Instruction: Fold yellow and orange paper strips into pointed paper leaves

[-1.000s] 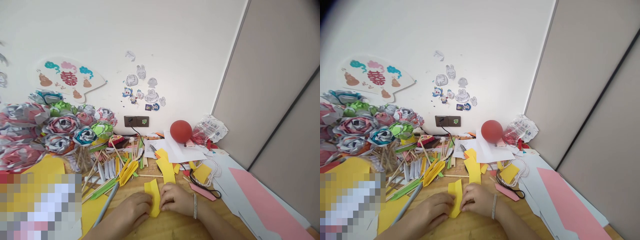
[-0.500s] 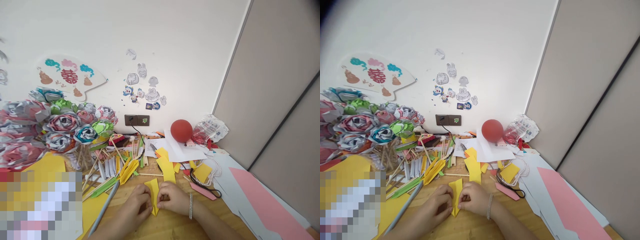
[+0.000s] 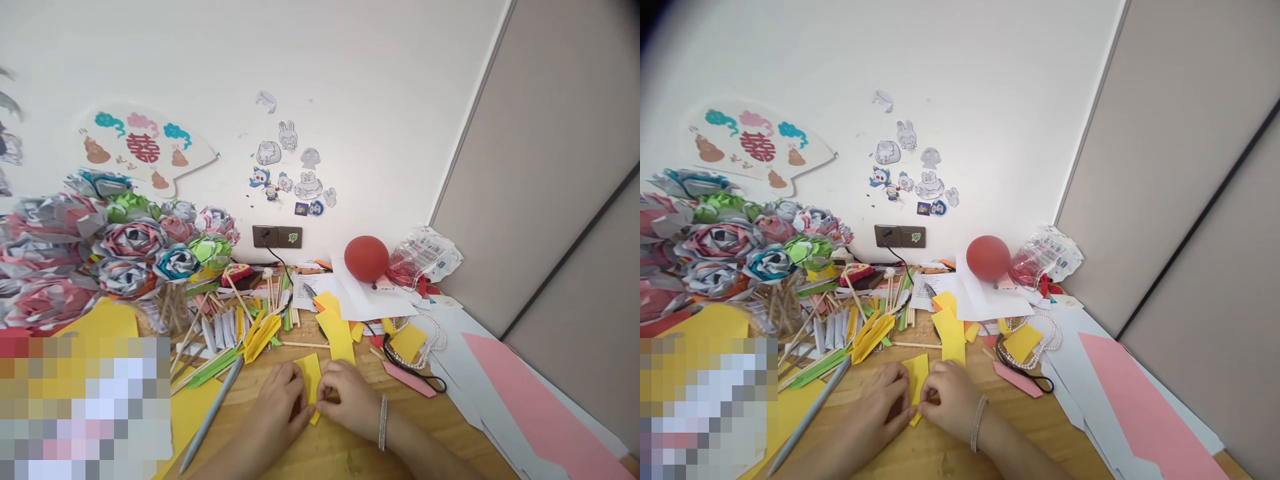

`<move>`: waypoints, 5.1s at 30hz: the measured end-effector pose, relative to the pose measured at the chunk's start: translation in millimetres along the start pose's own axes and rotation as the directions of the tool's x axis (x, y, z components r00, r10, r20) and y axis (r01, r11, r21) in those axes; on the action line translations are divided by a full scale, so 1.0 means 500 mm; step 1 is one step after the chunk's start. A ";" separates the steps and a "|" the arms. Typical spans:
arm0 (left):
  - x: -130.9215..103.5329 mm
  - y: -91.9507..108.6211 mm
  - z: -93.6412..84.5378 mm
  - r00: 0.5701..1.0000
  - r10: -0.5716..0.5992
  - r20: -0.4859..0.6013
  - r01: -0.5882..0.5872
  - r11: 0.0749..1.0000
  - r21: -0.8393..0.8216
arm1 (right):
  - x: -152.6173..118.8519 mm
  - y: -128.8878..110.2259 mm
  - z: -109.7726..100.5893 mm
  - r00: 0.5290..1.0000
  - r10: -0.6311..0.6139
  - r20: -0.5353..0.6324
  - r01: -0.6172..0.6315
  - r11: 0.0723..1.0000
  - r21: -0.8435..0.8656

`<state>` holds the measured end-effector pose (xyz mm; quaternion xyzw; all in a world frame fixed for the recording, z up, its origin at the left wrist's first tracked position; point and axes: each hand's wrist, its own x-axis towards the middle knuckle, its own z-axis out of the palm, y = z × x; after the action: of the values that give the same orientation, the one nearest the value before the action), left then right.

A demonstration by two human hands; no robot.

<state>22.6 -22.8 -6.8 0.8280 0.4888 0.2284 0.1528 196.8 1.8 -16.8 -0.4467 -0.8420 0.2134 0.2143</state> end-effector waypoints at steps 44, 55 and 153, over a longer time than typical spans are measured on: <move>-0.005 -0.027 0.004 0.992 -0.097 -0.077 0.110 0.976 0.189 | -0.039 -0.012 -0.049 0.862 -0.371 0.346 0.479 0.818 -0.317; 0.012 -0.060 -0.009 0.946 0.278 -0.164 -0.237 0.943 0.235 | -0.022 0.007 -0.013 0.842 -0.467 0.271 0.524 0.827 -0.203; 0.012 -0.006 -0.005 0.989 -0.089 0.116 0.084 0.995 0.046 | -0.034 -0.011 -0.024 0.825 -0.516 0.231 0.563 0.717 -0.411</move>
<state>21.8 -15.9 -4.7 0.8209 0.5191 0.1619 0.1743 208.2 -13.5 -6.9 -0.2083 -0.9706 -0.0429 0.1124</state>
